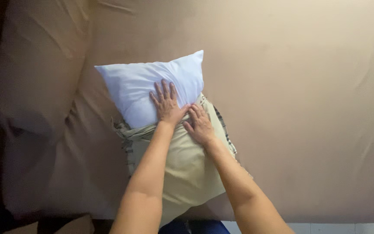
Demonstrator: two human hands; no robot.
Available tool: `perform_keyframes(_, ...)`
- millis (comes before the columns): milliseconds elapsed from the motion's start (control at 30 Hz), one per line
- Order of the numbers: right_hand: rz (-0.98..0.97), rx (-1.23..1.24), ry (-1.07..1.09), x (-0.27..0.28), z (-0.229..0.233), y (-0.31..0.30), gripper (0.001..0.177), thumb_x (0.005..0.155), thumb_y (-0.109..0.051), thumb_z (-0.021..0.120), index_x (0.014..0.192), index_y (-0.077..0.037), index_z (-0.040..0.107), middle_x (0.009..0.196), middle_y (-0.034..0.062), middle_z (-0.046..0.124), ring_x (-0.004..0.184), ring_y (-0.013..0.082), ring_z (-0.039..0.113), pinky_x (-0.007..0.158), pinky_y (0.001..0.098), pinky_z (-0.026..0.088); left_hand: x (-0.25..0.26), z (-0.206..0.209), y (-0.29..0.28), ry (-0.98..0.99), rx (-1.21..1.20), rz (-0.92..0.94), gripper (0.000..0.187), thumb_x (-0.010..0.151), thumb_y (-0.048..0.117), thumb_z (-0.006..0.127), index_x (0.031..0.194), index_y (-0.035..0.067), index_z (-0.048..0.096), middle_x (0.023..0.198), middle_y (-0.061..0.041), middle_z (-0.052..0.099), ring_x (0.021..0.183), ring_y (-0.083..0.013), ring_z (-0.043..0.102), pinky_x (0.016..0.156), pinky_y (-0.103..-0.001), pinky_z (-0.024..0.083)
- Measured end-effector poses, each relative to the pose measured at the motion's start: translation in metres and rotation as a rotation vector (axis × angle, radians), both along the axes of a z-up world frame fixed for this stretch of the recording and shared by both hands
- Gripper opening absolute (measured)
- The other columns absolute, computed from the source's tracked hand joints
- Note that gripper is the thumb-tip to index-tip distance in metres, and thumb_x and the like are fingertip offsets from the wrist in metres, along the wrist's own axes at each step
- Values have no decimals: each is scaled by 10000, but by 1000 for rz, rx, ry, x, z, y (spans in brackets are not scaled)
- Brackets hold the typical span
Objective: The person inserts a long cylindrical pillow into a beige pillowcase, smooths it, and places it on the bed. Then the person inserts a white pillow into a plaid pillowcase, smooths it, and places it on the bed. Finally, the person places a folded beige cloth over the white pillow.
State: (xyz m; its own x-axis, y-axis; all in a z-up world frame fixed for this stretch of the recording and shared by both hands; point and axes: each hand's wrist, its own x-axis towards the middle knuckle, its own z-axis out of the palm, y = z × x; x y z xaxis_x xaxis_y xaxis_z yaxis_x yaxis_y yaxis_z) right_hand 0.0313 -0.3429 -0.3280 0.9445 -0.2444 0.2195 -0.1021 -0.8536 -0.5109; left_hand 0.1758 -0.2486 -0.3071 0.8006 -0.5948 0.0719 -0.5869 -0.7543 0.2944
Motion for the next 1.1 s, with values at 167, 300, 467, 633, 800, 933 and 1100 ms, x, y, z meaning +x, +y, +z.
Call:
perform_keyframes(167,-1,-27,-71,-3,11,5,569,858,-319,734,1270,47,592,1339,225,565,1354,423,456,1172,496,344,-2,17,-32,36,122,84,1296,707,726,750,1636,15,193,1708,-235,77,1562,-465,-7,1213,-691,15)
perform_keyframes(300,33,12,-14,-2,13,1,470,825,-326,756,1128,13,639,1111,188,618,1163,408,556,1078,485,432,-2,25,-51,32,97,39,1310,648,717,775,1623,66,190,1707,-189,86,1568,-416,4,1224,-664,9)
perform_keyframes(467,36,47,80,-2,19,-10,456,789,-350,773,1090,-23,670,1099,173,624,1116,375,566,1048,501,417,5,11,-58,-69,165,27,1187,698,664,781,1592,52,297,1637,-134,306,1551,-374,144,1229,-649,52)
perform_keyframes(633,113,73,-39,1,16,-31,571,830,-390,778,1223,-7,621,1490,195,536,1462,373,404,1219,502,279,11,-14,-49,-179,82,15,668,823,492,728,1327,70,610,1322,-92,611,1384,-298,428,1198,-639,174)
perform_keyframes(800,171,157,-42,13,4,-46,689,792,-423,806,1288,2,588,1528,189,499,1497,356,352,1235,490,248,16,-41,-46,-304,-27,2,166,945,240,621,983,134,742,1015,-53,732,1204,-260,605,1172,-629,252)
perform_keyframes(933,128,134,-40,14,-4,-53,592,794,-429,814,1137,8,610,1213,165,606,1305,350,508,1225,522,260,20,-47,-42,-300,-76,15,138,940,180,603,927,142,735,952,-39,734,1101,-225,644,1161,-623,273)
perform_keyframes(1100,-9,208,27,-1,-9,-44,466,853,-430,769,922,-12,573,918,154,583,938,352,590,873,466,495,26,-44,-39,-275,-84,45,124,922,174,609,944,148,728,970,-23,731,1094,-200,645,1152,-616,286)
